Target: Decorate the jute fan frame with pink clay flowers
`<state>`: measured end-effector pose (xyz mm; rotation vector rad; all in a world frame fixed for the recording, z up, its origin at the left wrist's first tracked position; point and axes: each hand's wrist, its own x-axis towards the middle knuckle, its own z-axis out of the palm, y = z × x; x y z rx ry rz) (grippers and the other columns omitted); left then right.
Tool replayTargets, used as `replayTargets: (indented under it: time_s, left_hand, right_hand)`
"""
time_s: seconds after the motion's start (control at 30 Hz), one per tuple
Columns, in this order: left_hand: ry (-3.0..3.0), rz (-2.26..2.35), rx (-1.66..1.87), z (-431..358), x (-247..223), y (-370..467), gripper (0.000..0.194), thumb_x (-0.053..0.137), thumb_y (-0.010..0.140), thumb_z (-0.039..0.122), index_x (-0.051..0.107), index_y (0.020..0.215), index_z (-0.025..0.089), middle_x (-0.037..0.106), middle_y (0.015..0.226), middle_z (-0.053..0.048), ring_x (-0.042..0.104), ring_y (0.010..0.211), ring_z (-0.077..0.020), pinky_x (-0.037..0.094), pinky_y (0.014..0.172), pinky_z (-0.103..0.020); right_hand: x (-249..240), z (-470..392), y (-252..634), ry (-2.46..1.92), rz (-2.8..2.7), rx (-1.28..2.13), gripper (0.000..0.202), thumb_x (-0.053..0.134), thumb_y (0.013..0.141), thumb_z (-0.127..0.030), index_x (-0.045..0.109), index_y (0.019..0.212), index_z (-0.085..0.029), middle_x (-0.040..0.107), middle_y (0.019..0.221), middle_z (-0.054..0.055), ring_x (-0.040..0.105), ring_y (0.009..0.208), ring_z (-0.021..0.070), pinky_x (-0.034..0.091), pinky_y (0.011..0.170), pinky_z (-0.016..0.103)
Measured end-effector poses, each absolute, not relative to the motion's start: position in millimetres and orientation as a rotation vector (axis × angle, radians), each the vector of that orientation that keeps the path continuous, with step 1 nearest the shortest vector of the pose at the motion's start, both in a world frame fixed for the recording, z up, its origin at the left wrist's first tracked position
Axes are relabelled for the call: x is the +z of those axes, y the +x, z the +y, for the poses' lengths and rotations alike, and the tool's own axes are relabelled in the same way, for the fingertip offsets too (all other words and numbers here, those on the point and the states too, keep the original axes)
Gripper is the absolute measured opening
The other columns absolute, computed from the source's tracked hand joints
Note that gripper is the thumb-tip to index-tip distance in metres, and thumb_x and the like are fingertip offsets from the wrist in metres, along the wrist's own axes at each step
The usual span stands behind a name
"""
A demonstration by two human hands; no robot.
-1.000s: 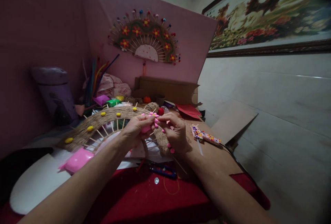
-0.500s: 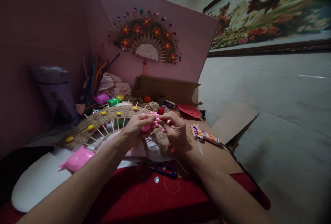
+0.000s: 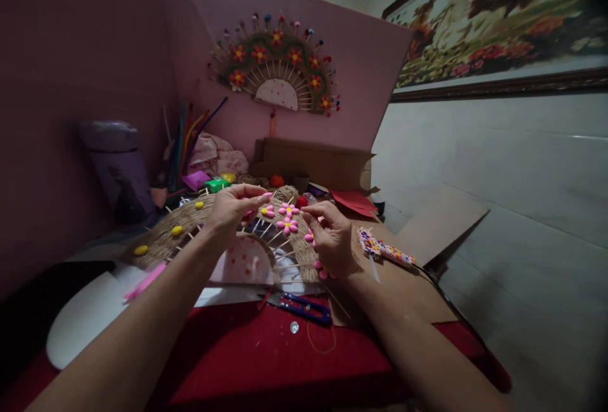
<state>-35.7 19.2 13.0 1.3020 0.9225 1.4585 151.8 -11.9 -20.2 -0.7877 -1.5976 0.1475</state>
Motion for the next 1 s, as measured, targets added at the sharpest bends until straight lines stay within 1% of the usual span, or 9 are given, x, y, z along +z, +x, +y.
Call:
replayTargets:
  time_s: [0.07,0.1,0.2,0.23,0.3,0.4,0.57,0.77,1.0]
  left_hand:
    - [1.365,1.039,1.508,28,9,-43,0.031,0.082,0.053,0.032,0.07,0.073,0.013,0.051,0.045,0.005,0.038,0.039,-0.0047,0.026,0.04,-0.019]
    - [1.437,1.107,1.521,32,6,-46,0.029,0.08,0.055,0.033,0.071,0.073,0.013,0.053,0.047,0.004,0.041,0.042,-0.0059,0.029,0.042,-0.02]
    - [1.754,1.313,1.549,43,-5,-50,0.019,0.076,0.059,0.031,0.073,0.07,0.015,0.067,0.065,-0.003,0.057,0.062,-0.013,0.041,0.059,-0.024]
    - [1.827,1.386,1.554,46,-8,-52,0.018,0.074,0.061,0.031,0.073,0.072,0.017,0.07,0.07,-0.004,0.059,0.067,-0.0152,0.043,0.064,-0.025]
    - [1.911,1.516,1.485,50,-13,-54,0.019,0.069,0.066,0.032,0.075,0.078,0.019,0.072,0.076,-0.004,0.061,0.072,-0.0173,0.043,0.067,-0.027]
    - [2.0,1.658,1.39,51,-12,-55,0.02,0.065,0.072,0.033,0.075,0.084,0.02,0.073,0.08,-0.005,0.062,0.073,-0.0186,0.042,0.067,-0.028]
    - [2.304,1.81,1.212,47,5,-53,0.018,0.06,0.077,0.032,0.075,0.083,0.024,0.073,0.084,-0.004,0.062,0.075,-0.0191,0.038,0.064,-0.027]
    - [2.569,1.87,0.905,54,19,-52,0.018,0.059,0.077,0.027,0.075,0.082,0.028,0.074,0.082,-0.003,0.062,0.074,-0.0206,0.032,0.058,-0.027]
    - [2.609,1.82,0.89,60,14,-56,0.017,0.058,0.076,0.024,0.074,0.08,0.028,0.072,0.082,-0.002,0.061,0.074,-0.0198,0.032,0.058,-0.027]
  right_hand:
    - [-21,-11,152,-0.786,-1.591,0.149,0.008,0.06,0.085,-0.023,0.067,0.084,-0.02,0.065,0.082,0.003,0.059,0.076,0.0153,0.043,0.059,0.027]
    - [-21,-11,152,-0.781,-1.59,0.151,0.008,0.059,0.085,-0.023,0.067,0.084,-0.02,0.064,0.081,0.003,0.058,0.075,0.0152,0.042,0.058,0.027]
    - [-22,-9,152,-0.769,-1.587,0.145,0.009,0.059,0.085,-0.022,0.067,0.083,-0.02,0.064,0.08,0.003,0.058,0.073,0.0146,0.042,0.057,0.027]
    - [-22,-9,152,-0.768,-1.591,0.139,0.009,0.059,0.085,-0.022,0.067,0.083,-0.02,0.064,0.08,0.003,0.058,0.073,0.0146,0.042,0.056,0.027]
    - [-22,-10,151,-0.766,-1.603,0.119,0.008,0.059,0.084,-0.021,0.067,0.083,-0.021,0.064,0.08,0.003,0.058,0.074,0.0148,0.042,0.057,0.027]
    - [-21,-13,150,-0.764,-1.623,0.093,0.009,0.059,0.084,-0.019,0.068,0.083,-0.021,0.064,0.08,0.003,0.057,0.073,0.0146,0.043,0.059,0.028]
    - [-18,-13,152,-0.757,-1.633,0.09,0.009,0.059,0.085,-0.018,0.068,0.083,-0.021,0.064,0.08,0.003,0.057,0.073,0.0143,0.042,0.06,0.027]
    - [-17,-8,158,-0.783,-1.605,0.097,0.008,0.059,0.086,-0.021,0.067,0.084,-0.021,0.064,0.079,0.002,0.057,0.071,0.0138,0.041,0.059,0.027]
    - [-17,-7,160,-0.791,-1.614,0.095,0.009,0.059,0.086,-0.02,0.067,0.083,-0.021,0.064,0.079,0.002,0.057,0.071,0.0141,0.041,0.059,0.028]
